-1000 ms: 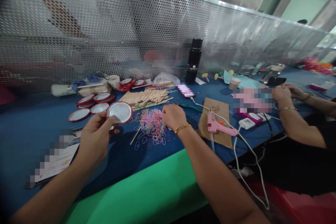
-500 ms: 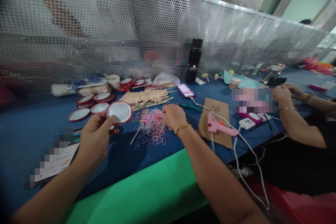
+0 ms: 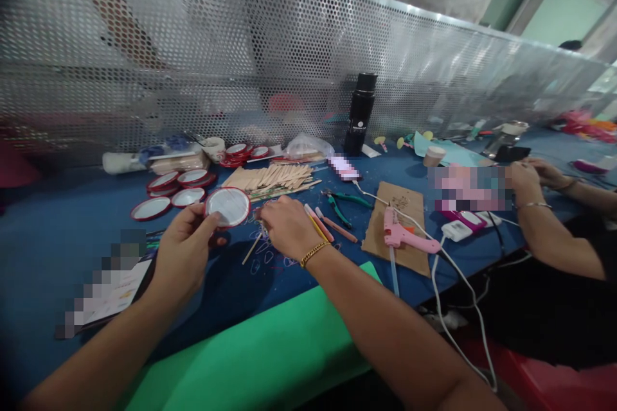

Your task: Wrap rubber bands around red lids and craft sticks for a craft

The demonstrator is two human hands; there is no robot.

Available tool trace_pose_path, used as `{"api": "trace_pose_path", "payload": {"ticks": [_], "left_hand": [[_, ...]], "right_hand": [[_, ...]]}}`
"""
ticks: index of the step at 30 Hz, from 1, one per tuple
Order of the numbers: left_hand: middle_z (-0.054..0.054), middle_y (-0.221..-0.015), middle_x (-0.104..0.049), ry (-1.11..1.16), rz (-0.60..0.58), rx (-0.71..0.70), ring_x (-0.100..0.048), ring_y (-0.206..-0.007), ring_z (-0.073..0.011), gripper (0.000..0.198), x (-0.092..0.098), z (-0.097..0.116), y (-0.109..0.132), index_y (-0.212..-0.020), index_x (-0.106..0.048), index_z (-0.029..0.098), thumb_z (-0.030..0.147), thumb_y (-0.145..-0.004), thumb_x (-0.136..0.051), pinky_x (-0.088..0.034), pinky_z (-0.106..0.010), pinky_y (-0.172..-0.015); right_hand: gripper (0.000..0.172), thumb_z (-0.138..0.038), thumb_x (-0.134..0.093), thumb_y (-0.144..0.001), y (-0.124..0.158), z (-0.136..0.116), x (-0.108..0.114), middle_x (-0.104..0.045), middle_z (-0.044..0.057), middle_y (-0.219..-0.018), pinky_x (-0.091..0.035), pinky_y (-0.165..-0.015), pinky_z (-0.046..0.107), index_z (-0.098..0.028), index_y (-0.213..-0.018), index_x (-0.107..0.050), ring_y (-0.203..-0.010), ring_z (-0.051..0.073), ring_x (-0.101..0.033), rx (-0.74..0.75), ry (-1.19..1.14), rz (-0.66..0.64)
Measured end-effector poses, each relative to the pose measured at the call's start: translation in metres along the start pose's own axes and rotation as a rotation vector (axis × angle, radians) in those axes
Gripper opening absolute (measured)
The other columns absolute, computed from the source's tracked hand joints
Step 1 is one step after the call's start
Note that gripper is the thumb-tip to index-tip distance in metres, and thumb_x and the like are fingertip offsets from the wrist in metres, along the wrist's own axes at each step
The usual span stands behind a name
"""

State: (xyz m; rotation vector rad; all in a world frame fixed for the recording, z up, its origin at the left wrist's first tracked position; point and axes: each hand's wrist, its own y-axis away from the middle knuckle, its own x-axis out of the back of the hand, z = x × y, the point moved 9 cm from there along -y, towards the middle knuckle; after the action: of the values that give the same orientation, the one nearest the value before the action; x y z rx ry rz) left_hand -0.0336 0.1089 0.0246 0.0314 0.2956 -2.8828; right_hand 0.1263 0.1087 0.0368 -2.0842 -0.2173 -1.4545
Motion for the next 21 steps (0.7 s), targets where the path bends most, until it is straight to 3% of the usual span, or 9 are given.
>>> {"api": "trace_pose_path", "payload": {"ticks": [6, 21], "left_hand": [[0.003, -0.076, -0.059, -0.014, -0.004, 0.003, -0.057, -0.065, -0.0134, 0.021, 0.000, 0.000, 0.002, -0.087, -0.062, 0.022, 0.033, -0.072, -0.071, -0.046, -0.019, -0.047], [0.003, -0.074, -0.059, -0.029, -0.002, -0.006, -0.057, -0.065, -0.0122, 0.020, -0.001, 0.000, 0.003, -0.086, -0.062, 0.021, 0.033, -0.073, -0.071, -0.046, -0.016, -0.046]], "right_hand": [[0.023, -0.016, -0.058, -0.086, 0.003, 0.021, -0.004, -0.073, 0.004, -0.101, -0.040, -0.086, 0.033, -0.022, -0.106, -0.068, -0.097, 0.022, -0.057, -0.129, 0.055, -0.037], [0.016, -0.021, -0.058, -0.083, -0.002, 0.020, -0.009, -0.072, 0.005, -0.090, -0.042, -0.080, 0.033, -0.024, -0.089, -0.074, -0.091, 0.024, -0.058, -0.165, 0.134, -0.088]]}}
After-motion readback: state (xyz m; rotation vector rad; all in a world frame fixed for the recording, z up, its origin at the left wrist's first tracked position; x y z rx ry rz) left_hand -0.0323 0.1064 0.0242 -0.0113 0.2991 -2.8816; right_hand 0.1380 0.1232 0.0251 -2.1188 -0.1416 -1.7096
